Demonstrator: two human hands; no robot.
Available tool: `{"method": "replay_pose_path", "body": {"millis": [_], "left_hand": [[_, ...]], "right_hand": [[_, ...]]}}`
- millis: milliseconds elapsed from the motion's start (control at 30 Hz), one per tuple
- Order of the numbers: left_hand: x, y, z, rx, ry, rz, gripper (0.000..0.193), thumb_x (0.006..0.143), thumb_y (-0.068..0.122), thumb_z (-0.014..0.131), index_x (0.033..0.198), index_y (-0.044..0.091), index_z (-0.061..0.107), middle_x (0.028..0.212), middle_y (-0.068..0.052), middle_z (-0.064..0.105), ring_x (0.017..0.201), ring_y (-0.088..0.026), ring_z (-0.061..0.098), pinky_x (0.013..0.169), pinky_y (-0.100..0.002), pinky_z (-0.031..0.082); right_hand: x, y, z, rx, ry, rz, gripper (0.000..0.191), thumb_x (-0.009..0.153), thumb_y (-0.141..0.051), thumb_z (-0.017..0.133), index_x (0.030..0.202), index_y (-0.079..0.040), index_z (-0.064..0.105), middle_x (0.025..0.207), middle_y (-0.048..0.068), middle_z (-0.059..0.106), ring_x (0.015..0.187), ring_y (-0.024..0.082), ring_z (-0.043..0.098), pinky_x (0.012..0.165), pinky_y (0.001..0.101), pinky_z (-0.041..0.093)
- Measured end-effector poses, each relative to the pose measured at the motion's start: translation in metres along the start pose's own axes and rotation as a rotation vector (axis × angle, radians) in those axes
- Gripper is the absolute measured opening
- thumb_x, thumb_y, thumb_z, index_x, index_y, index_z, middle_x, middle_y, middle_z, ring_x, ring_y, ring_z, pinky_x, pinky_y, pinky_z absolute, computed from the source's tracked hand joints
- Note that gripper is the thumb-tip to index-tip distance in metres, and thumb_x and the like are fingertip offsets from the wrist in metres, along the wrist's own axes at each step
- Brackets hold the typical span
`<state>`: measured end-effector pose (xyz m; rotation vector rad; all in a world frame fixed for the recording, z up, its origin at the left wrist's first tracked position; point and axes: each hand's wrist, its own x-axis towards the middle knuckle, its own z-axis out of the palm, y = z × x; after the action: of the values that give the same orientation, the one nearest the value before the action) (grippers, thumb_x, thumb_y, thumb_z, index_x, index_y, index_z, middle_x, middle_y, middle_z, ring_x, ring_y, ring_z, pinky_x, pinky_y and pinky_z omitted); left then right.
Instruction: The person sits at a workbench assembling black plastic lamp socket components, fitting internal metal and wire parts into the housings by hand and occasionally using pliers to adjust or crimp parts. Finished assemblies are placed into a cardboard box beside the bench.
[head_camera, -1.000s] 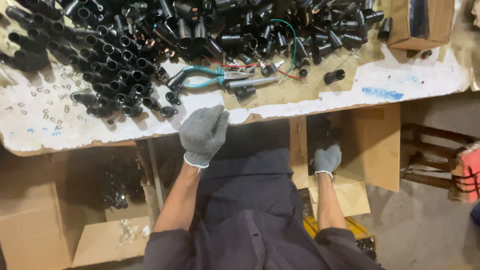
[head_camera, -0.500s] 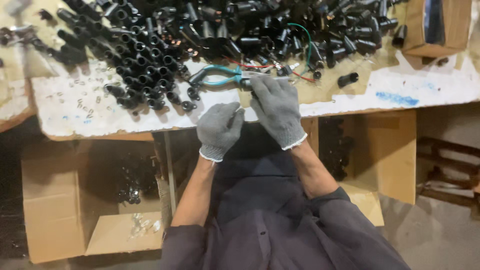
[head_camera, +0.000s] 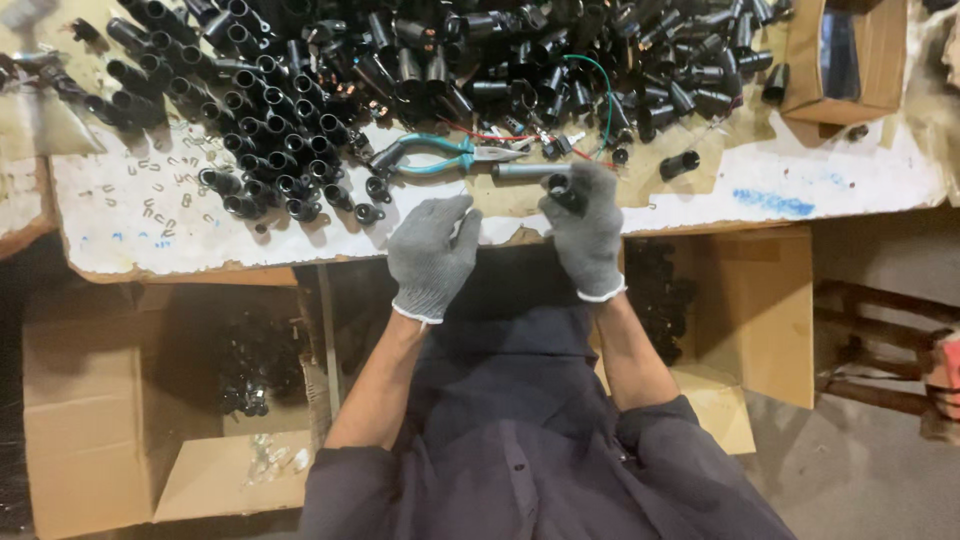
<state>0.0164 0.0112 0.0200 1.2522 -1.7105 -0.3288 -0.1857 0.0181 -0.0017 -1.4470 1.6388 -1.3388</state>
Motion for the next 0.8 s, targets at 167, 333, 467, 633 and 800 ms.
{"method": "replay_pose_path", "body": {"millis": [167,333,467,633,800], "left_hand": [[0.014,0.016,0.003,0.23,-0.153,0.147,0.034,0.084,0.015,0.075,0.117,0.008,0.071,0.105,-0.011,0.07,0.092,-0.031,0.066,0.072,-0.041,0.055],[0.025,0.029,0.007,0.429,-0.233,0.178,0.03,0.086,0.019,0.074,0.115,0.01,0.07,0.1,-0.011,0.064,0.095,-0.032,0.061,0.073,-0.042,0.055],[0.021,0.038,-0.005,0.255,-0.234,0.068,0.022,0.09,0.016,0.077,0.109,0.007,0.07,0.098,-0.013,0.069,0.09,-0.032,0.068,0.074,-0.042,0.057],[0.006,0.057,-0.044,0.02,0.008,-0.132,0.02,0.097,0.009,0.079,0.114,0.002,0.071,0.102,-0.016,0.075,0.087,-0.027,0.077,0.077,-0.035,0.06],[0.0,0.088,-0.066,-0.002,-0.04,0.061,0.023,0.094,0.011,0.082,0.112,0.001,0.07,0.103,-0.014,0.075,0.09,-0.026,0.076,0.079,-0.035,0.061]], "right_hand": [[0.001,0.008,-0.013,0.216,0.025,-0.054,0.041,0.092,0.006,0.077,0.125,-0.007,0.056,0.11,0.002,0.068,0.101,0.009,0.063,0.093,0.0252,0.054],[0.002,0.009,-0.013,0.142,0.107,-0.079,0.032,0.096,0.004,0.075,0.109,-0.009,0.049,0.095,-0.003,0.058,0.083,0.006,0.05,0.076,0.0229,0.047],[0.002,0.008,-0.01,0.016,0.127,-0.147,0.034,0.09,0.0,0.078,0.106,-0.008,0.05,0.086,-0.003,0.051,0.073,0.006,0.049,0.065,0.0241,0.045],[0.004,0.006,-0.009,-0.125,0.073,-0.259,0.03,0.088,0.0,0.081,0.094,-0.007,0.053,0.079,0.002,0.049,0.066,0.012,0.049,0.06,0.0282,0.042],[0.003,0.006,-0.007,-0.138,0.067,-0.361,0.028,0.085,0.005,0.076,0.094,-0.006,0.052,0.083,0.007,0.048,0.069,0.019,0.048,0.063,0.0315,0.041]]}}
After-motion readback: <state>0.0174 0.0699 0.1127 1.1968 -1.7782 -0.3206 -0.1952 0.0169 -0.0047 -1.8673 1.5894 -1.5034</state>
